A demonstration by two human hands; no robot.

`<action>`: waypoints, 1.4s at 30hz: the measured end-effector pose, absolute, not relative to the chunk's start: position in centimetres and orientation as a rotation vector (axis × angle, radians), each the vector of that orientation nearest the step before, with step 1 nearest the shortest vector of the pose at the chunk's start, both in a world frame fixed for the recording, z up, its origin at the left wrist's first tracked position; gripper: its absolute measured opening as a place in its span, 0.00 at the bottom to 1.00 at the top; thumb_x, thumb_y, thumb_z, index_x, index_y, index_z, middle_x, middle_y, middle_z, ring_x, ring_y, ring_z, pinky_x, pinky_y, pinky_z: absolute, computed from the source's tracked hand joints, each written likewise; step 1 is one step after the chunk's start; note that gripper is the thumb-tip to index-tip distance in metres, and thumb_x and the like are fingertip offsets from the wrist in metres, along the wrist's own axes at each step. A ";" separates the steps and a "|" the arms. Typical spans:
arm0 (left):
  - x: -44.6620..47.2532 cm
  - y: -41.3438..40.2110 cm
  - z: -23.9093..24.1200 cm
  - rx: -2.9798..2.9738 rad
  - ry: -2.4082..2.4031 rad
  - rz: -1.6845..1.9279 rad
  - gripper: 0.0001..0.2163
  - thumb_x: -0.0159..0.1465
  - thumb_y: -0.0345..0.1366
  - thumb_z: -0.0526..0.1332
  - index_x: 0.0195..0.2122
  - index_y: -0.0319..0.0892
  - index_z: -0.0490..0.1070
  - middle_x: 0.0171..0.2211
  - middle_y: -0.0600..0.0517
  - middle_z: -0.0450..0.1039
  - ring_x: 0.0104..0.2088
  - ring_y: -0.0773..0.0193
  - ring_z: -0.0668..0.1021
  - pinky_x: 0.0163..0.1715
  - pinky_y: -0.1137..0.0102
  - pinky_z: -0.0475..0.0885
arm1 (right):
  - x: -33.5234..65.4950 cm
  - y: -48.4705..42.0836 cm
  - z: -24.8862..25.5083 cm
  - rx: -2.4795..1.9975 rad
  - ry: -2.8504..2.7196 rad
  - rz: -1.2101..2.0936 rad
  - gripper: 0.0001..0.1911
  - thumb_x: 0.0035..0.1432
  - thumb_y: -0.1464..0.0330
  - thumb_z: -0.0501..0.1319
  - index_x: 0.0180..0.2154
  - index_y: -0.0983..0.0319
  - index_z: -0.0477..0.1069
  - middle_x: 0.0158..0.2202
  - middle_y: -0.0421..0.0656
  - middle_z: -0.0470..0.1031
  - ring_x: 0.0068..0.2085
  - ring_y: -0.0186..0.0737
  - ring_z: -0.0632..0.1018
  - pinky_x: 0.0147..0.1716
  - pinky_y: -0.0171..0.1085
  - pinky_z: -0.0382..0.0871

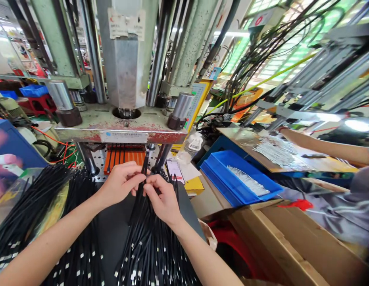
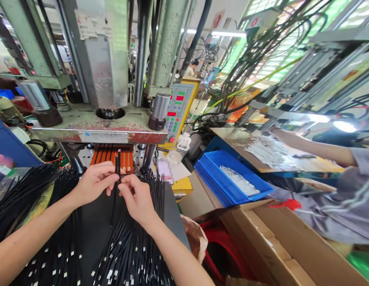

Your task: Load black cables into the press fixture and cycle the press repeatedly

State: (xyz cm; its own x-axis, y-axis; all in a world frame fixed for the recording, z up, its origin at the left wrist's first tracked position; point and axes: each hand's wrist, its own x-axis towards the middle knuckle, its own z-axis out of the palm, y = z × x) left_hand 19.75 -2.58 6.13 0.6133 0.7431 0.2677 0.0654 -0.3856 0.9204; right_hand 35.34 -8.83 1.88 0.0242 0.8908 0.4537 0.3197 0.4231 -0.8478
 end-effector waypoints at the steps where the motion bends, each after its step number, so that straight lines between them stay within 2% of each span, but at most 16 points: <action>1: 19.7 -2.5 6.5 1.815 0.649 0.855 0.09 0.64 0.39 0.59 0.30 0.38 0.72 0.26 0.57 0.62 0.18 0.75 0.71 0.16 0.79 0.70 | 35.1 -8.6 2.0 -1.109 -1.553 0.621 0.09 0.65 0.63 0.54 0.33 0.58 0.65 0.23 0.36 0.71 0.24 0.33 0.72 0.26 0.32 0.64; 4: 19.8 -1.8 7.4 1.723 0.617 0.785 0.10 0.60 0.38 0.64 0.26 0.38 0.69 0.20 0.57 0.65 0.17 0.73 0.72 0.15 0.79 0.70 | 34.6 -8.2 1.7 -1.112 -1.702 0.549 0.12 0.67 0.63 0.52 0.30 0.58 0.64 0.24 0.38 0.70 0.25 0.34 0.71 0.28 0.33 0.65; 6: 19.7 -0.9 7.9 1.666 0.616 0.794 0.10 0.57 0.38 0.66 0.27 0.38 0.69 0.17 0.57 0.67 0.16 0.72 0.73 0.15 0.79 0.70 | 34.3 -8.1 1.0 -1.116 -1.840 0.538 0.12 0.67 0.63 0.53 0.31 0.59 0.66 0.27 0.39 0.72 0.27 0.35 0.72 0.30 0.34 0.66; 9: 19.4 0.7 8.9 1.659 0.628 0.834 0.09 0.57 0.38 0.67 0.31 0.37 0.73 0.16 0.56 0.69 0.16 0.72 0.72 0.16 0.79 0.70 | 34.0 -7.7 -0.2 -1.127 -1.963 0.590 0.08 0.66 0.65 0.53 0.36 0.59 0.69 0.30 0.40 0.74 0.30 0.37 0.74 0.34 0.34 0.67; 14: 18.5 2.3 10.0 1.716 0.518 0.678 0.10 0.58 0.37 0.66 0.38 0.36 0.76 0.14 0.57 0.69 0.14 0.73 0.71 0.15 0.80 0.66 | 33.8 -6.2 0.3 -1.062 -1.901 0.583 0.11 0.68 0.65 0.50 0.40 0.59 0.70 0.32 0.41 0.74 0.34 0.38 0.76 0.36 0.35 0.68; 19: 18.6 2.4 9.5 1.738 0.490 0.561 0.11 0.58 0.41 0.67 0.31 0.37 0.72 0.13 0.57 0.67 0.12 0.72 0.69 0.13 0.79 0.62 | 33.2 -6.0 1.2 -0.977 -1.927 0.588 0.11 0.68 0.64 0.51 0.41 0.60 0.70 0.37 0.43 0.75 0.37 0.38 0.76 0.38 0.35 0.69; 21: 19.1 2.5 9.4 1.766 0.537 0.696 0.11 0.57 0.40 0.67 0.29 0.38 0.69 0.15 0.57 0.67 0.13 0.72 0.70 0.14 0.79 0.64 | 33.0 -6.1 0.5 -1.000 -1.944 0.575 0.08 0.66 0.65 0.53 0.42 0.60 0.69 0.37 0.43 0.76 0.37 0.38 0.76 0.39 0.36 0.69; 24: 19.7 2.6 9.7 1.867 0.637 1.112 0.08 0.59 0.38 0.64 0.30 0.38 0.69 0.21 0.56 0.70 0.16 0.73 0.72 0.18 0.78 0.67 | 33.2 -5.1 -1.1 -1.094 -1.975 0.569 0.07 0.63 0.68 0.55 0.40 0.60 0.71 0.35 0.43 0.77 0.35 0.39 0.77 0.39 0.36 0.69; 28: 19.9 2.8 9.8 2.211 0.621 1.450 0.08 0.62 0.39 0.62 0.31 0.40 0.72 0.28 0.53 0.72 0.26 0.70 0.75 0.27 0.75 0.70 | 34.4 -0.6 -2.3 -1.310 -1.831 0.557 0.09 0.60 0.65 0.60 0.29 0.61 0.72 0.24 0.39 0.74 0.27 0.37 0.74 0.31 0.34 0.66; 30: 19.6 3.2 8.6 2.293 0.607 1.488 0.08 0.62 0.39 0.63 0.36 0.40 0.73 0.32 0.51 0.74 0.30 0.68 0.76 0.28 0.74 0.70 | 34.9 2.2 -2.1 -1.397 -1.726 0.564 0.12 0.59 0.64 0.60 0.26 0.62 0.71 0.20 0.37 0.72 0.24 0.35 0.72 0.27 0.32 0.63; 33: 18.5 4.5 5.1 2.345 0.765 1.312 0.11 0.62 0.39 0.63 0.44 0.40 0.70 0.35 0.51 0.75 0.29 0.68 0.77 0.27 0.74 0.71 | 35.4 5.5 -1.3 -1.486 -1.684 0.562 0.11 0.58 0.66 0.60 0.25 0.63 0.71 0.19 0.36 0.72 0.24 0.34 0.72 0.27 0.30 0.61; 34: 17.9 5.0 3.8 2.437 0.806 1.156 0.10 0.63 0.38 0.62 0.44 0.40 0.70 0.35 0.51 0.76 0.30 0.66 0.78 0.30 0.72 0.73 | 35.5 6.2 -1.0 -1.505 -1.688 0.561 0.10 0.58 0.67 0.61 0.25 0.63 0.72 0.20 0.37 0.72 0.25 0.34 0.72 0.27 0.30 0.61; 36: 16.9 5.8 1.5 2.687 0.780 0.788 0.09 0.64 0.35 0.60 0.44 0.41 0.72 0.41 0.48 0.78 0.40 0.61 0.80 0.42 0.67 0.75 | 35.6 6.9 -0.7 -1.521 -1.702 0.571 0.11 0.56 0.69 0.63 0.22 0.63 0.71 0.19 0.37 0.73 0.25 0.34 0.73 0.28 0.30 0.61; 39: 15.8 5.9 -0.6 2.968 0.682 0.430 0.14 0.66 0.32 0.57 0.53 0.41 0.71 0.56 0.44 0.73 0.57 0.57 0.74 0.59 0.59 0.67 | 35.6 6.8 -0.5 -1.526 -1.731 0.596 0.12 0.56 0.71 0.63 0.21 0.61 0.71 0.19 0.37 0.74 0.25 0.34 0.75 0.30 0.31 0.63; 42: 15.9 4.8 -1.1 3.116 0.731 0.284 0.19 0.68 0.33 0.55 0.59 0.38 0.66 0.60 0.41 0.68 0.61 0.56 0.70 0.63 0.57 0.61 | 35.7 6.2 -0.6 -1.503 -1.815 0.529 0.10 0.57 0.74 0.62 0.23 0.61 0.73 0.25 0.39 0.78 0.30 0.37 0.77 0.36 0.32 0.65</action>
State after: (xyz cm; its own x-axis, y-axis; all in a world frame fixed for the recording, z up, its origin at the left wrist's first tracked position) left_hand 15.94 4.80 -1.08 0.8811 0.4343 0.1874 0.4470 -0.8941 -0.0294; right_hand 35.71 6.25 -0.59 -0.0707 0.9627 0.2610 0.6716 0.2394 -0.7012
